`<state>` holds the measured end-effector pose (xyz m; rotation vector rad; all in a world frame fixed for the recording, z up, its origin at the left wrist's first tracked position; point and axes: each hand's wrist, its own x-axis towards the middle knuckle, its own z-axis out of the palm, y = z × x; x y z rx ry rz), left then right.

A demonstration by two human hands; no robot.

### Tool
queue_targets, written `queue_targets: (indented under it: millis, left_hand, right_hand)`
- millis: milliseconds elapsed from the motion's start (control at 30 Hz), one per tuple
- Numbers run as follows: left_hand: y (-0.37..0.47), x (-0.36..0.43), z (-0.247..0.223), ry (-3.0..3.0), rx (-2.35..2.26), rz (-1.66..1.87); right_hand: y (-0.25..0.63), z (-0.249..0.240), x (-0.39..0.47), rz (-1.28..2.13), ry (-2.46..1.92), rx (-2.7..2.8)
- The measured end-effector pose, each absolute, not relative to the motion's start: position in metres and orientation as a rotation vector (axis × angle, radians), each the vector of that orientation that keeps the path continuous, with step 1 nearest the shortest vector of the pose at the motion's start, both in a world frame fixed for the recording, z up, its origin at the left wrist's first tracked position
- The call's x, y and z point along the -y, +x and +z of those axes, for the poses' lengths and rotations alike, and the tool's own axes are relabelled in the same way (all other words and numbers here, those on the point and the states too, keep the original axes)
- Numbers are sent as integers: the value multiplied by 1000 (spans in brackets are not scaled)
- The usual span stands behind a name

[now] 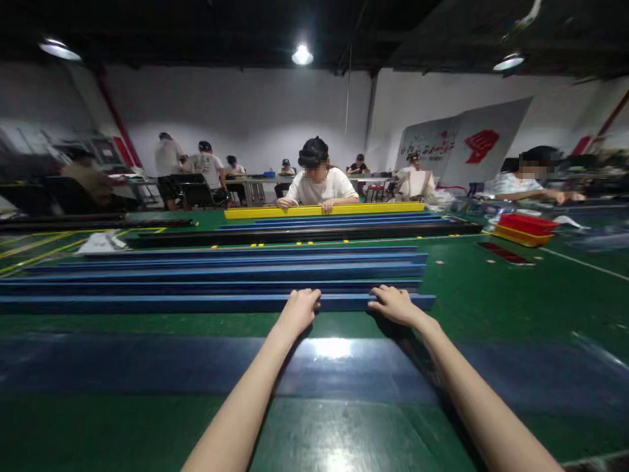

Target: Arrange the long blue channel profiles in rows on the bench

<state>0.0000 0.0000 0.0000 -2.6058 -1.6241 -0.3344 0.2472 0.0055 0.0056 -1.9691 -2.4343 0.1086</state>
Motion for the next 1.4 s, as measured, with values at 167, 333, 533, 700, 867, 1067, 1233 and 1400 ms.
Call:
queue_targets:
  millis: [167, 333, 533, 700, 867, 1067, 1233, 1400]
  left_hand:
    - [-19, 8, -1, -2605, 1685, -478]
    - [-27, 10, -1, -2574, 1743, -551]
    - [-25, 11, 5, -2568, 1839, -577]
    - [-30, 14, 9, -2540, 1948, -574]
    - [-40, 20, 14, -2508, 2034, -527]
    - [-49, 21, 19, -2508, 2164, -629]
    - [-36, 27, 23, -2540, 2069, -805]
    - [-4, 36, 25, -2587, 1804, -832]
  right_hand:
    - [240, 5, 4, 175, -1741, 2427]
    - [250, -2, 17, -36, -1540, 2403]
    - [278, -4, 16, -267, -1716, 2320]
    - [291, -7, 13, -226, -1701, 2325]
    - [286, -3, 17, -207, -1680, 2371]
    - [268, 1, 24, -466, -1708, 2440]
    - [251, 2, 27, -552, -1670, 2486]
    - [247, 3, 29, -531, -1671, 2483]
